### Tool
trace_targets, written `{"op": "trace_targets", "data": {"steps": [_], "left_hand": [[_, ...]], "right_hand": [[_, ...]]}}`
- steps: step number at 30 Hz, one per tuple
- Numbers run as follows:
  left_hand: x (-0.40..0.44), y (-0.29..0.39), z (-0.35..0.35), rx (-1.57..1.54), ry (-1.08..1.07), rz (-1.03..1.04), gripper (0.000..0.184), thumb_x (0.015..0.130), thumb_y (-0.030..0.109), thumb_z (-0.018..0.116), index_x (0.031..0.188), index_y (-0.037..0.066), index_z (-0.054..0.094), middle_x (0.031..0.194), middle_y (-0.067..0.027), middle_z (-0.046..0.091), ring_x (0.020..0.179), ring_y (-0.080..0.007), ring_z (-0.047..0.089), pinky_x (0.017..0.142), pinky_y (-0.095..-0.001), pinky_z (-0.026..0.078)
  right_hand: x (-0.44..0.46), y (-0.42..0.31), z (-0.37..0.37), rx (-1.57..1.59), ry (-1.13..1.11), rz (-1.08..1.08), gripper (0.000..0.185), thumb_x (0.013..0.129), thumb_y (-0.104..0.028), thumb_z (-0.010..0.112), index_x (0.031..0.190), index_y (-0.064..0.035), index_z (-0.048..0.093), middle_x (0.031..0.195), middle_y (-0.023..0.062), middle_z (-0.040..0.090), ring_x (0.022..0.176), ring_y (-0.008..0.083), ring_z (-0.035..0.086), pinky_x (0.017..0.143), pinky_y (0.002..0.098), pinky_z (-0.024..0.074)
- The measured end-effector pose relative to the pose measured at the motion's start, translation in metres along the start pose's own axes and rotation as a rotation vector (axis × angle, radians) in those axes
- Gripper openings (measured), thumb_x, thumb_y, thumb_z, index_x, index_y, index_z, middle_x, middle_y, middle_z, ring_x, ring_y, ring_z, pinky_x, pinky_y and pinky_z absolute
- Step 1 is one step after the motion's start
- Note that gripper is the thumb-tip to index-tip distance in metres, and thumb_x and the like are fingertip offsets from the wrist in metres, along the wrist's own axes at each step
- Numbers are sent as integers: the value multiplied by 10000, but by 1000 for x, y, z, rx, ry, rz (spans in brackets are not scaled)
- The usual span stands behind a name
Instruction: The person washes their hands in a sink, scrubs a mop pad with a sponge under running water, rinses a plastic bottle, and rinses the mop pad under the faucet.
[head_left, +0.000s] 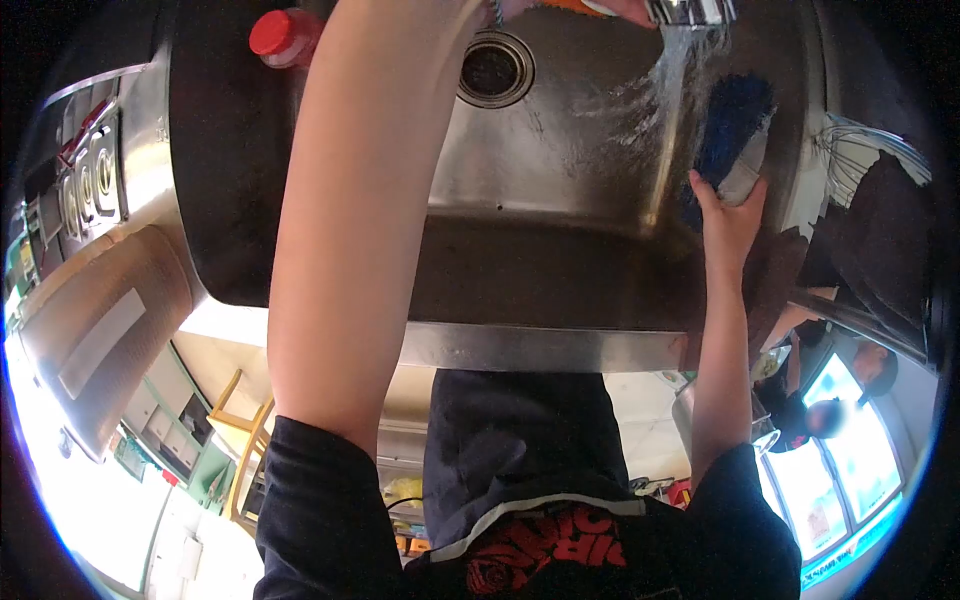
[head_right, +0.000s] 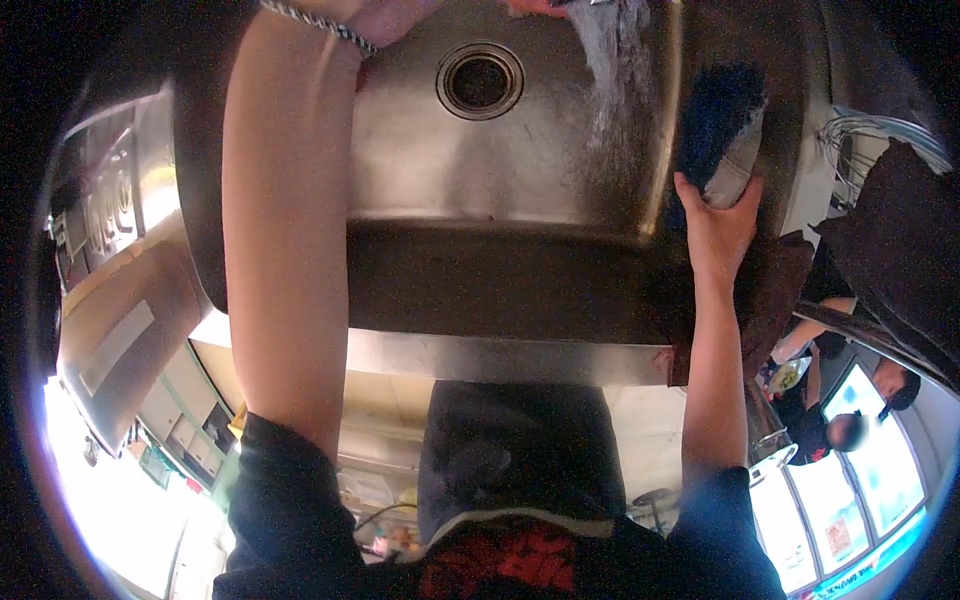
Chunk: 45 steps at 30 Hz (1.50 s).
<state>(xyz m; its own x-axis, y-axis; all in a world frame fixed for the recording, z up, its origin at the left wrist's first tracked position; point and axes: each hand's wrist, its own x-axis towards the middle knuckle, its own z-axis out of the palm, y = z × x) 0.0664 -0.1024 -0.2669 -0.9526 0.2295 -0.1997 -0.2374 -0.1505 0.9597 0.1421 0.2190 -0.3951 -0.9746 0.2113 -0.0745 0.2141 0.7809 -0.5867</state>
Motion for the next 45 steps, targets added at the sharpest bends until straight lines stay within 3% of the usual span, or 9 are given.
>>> {"op": "trace_targets", "data": {"steps": [10, 16, 22, 24, 30, 35, 38, 40, 45], "left_hand": [[-26, -24, -25, 112, 65, -51, 499, 1001, 486, 483, 1000, 29, 681, 819, -19, 677, 704, -58, 607, 623, -221, 470], [-10, -87, -77, 115, 158, 114, 438, 1019, 430, 498, 1022, 22, 659, 939, -34, 661, 879, -104, 600, 825, -260, 471], [-21, -118, -125, 140, 445, 54, 370, 1008, 384, 547, 1050, 21, 604, 919, 12, 603, 868, -74, 549, 791, -233, 435], [-22, -126, -144, 311, 505, 218, 397, 1001, 399, 554, 1072, 11, 602, 912, 1, 596, 868, -71, 551, 781, -229, 438], [-49, -67, -132, 620, 636, -225, 439, 979, 375, 571, 1108, -43, 611, 892, -52, 630, 758, -121, 575, 706, -272, 487], [-72, -50, -147, 868, 575, -2, 315, 978, 276, 579, 1051, -23, 649, 861, -38, 643, 783, -107, 569, 717, -267, 480], [-75, -60, -151, 797, 585, 20, 338, 983, 311, 590, 1054, -14, 653, 875, -21, 643, 809, -102, 569, 741, -257, 470], [-71, -70, -154, 674, 600, 66, 355, 985, 331, 596, 1057, -12, 655, 885, -12, 643, 826, -99, 569, 759, -250, 465], [-66, -81, -136, 132, 485, 89, 434, 1023, 408, 502, 1181, 19, 611, 1019, -1, 625, 947, -88, 559, 866, -264, 440]], "right_hand": [[-8, -5, 5, -97, -376, 28, 793, 736, -282, 819, 1372, -30, 418, 1230, 205, 604, 1144, 358, 593, 994, 434, 440], [-22, 3, 9, -339, -704, -50, 837, 729, -241, 821, 1415, -37, 386, 1320, 221, 562, 1212, 380, 558, 1038, 437, 424], [-30, -13, 30, -194, -911, 78, 875, 693, -215, 839, 1421, -19, 395, 1338, 198, 564, 1262, 317, 529, 1071, 406, 395], [-26, -26, 44, -47, -1045, 145, 856, 692, -244, 838, 1399, -8, 417, 1325, 201, 571, 1248, 316, 538, 1067, 393, 397], [-28, -77, 97, -257, -1093, -99, 909, 711, -309, 814, 1441, -17, 358, 1329, 215, 559, 1219, 351, 567, 1009, 395, 454], [-50, -71, 135, -116, -1139, -102, 789, 705, -275, 808, 1350, -19, 432, 1213, 177, 626, 1121, 361, 610, 980, 419, 470], [-63, -71, 138, 276, -1160, 142, 713, 724, -248, 776, 1322, -27, 456, 1180, 154, 639, 1074, 342, 629, 944, 433, 503], [-62, -77, 132, 583, -1436, 961, 585, 757, -224, 708, 1269, -10, 527, 1200, 149, 636, 1075, 282, 639, 938, 426, 517], [-53, -106, 148, 1066, -1410, 1024, 519, 779, -166, 623, 1256, 16, 531, 1231, 158, 619, 1113, 312, 618, 947, 517, 518]]}}
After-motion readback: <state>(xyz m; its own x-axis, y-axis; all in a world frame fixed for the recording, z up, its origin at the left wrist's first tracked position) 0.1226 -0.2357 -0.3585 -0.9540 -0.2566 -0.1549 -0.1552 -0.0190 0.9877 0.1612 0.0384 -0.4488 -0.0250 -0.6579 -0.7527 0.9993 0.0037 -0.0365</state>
